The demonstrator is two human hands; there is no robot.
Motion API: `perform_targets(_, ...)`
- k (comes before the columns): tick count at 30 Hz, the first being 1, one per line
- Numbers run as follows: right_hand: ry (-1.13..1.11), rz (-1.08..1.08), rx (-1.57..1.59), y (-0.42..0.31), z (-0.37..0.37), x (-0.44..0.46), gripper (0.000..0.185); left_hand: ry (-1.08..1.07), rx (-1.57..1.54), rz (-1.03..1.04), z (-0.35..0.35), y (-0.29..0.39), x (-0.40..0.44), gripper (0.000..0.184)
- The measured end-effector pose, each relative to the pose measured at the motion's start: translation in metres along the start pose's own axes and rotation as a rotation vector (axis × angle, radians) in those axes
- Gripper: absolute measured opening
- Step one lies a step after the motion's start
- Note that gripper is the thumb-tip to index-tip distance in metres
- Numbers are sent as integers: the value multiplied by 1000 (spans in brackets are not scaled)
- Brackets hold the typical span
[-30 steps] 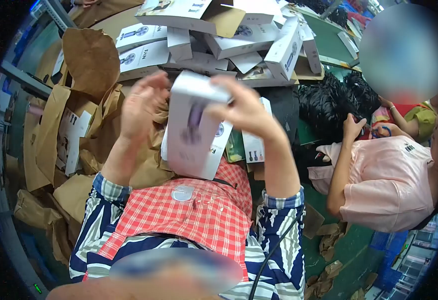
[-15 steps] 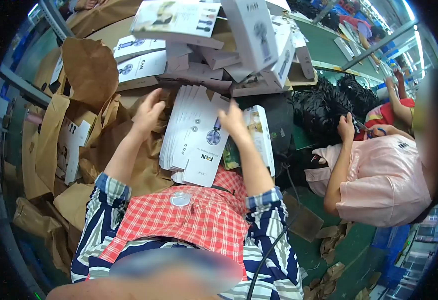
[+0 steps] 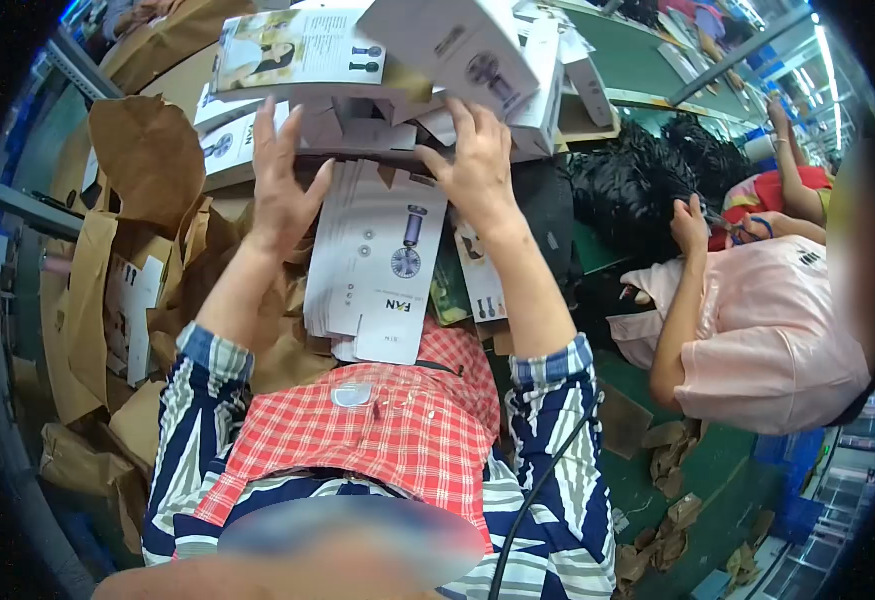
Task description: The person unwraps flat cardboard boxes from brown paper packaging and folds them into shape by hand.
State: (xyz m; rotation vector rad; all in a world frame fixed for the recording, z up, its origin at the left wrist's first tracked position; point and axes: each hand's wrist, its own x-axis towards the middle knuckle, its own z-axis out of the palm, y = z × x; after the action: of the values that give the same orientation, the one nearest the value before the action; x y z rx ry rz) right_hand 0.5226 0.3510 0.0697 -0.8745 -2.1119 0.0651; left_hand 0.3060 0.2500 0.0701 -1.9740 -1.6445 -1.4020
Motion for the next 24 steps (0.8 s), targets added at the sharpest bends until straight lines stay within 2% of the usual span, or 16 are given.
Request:
perform_targets(2, -8, -29, -70, 9, 16, 15, 72, -138, 279, 74, 5, -7, 22, 75)
perform_targets(4, -57, -62, -173, 12, 23, 32, 69, -203, 389, 127, 20, -35, 42, 82)
perform_targets(5, -131, -4, -212, 18, 31, 37, 72, -227, 471, 169, 27, -53, 50, 84)
perform_targets(9, -207, -1, -222, 53, 57, 56, 80, -278, 600, 136, 45, -83, 87, 91)
perform_targets(11, -164, -51, -227, 64, 65, 65, 79, -290, 617, 174, 55, -94, 98, 88)
perform_targets(12, -97, -156, -162, 75, 70, 74, 76, -301, 663, 167, 62, -104, 103, 85)
perform_targets(14, -195, -140, -232, 76, 70, 83, 72, -316, 700, 148, 59, -111, 108, 84)
perform_targets(17, -93, -111, -449, 80, 85, 94, 61, -433, 795, 45, 74, -127, 113, 79)
perform_targets(18, -223, -48, -386, 75, 77, 101, 60, -520, 839, 11, 76, -136, 115, 72)
perform_targets(19, -226, -41, -384, 72, 75, 104, 60, -531, 872, 12, 78, -143, 114, 70)
perform_targets(20, -351, 19, -308, 57, 68, 107, 59, -541, 905, 10, 62, -141, 112, 68)
perform_targets(21, -467, 82, -240, 61, 71, 112, 59, -472, 774, 32, 60, -143, 112, 67)
perform_targets(23, -500, 99, -142, 61, 65, 118, 51, -683, 842, -22, 49, -126, 124, 71)
perform_targets(24, -613, 194, -167, 73, 75, 119, 59, -662, 817, 26, 47, -123, 122, 62)
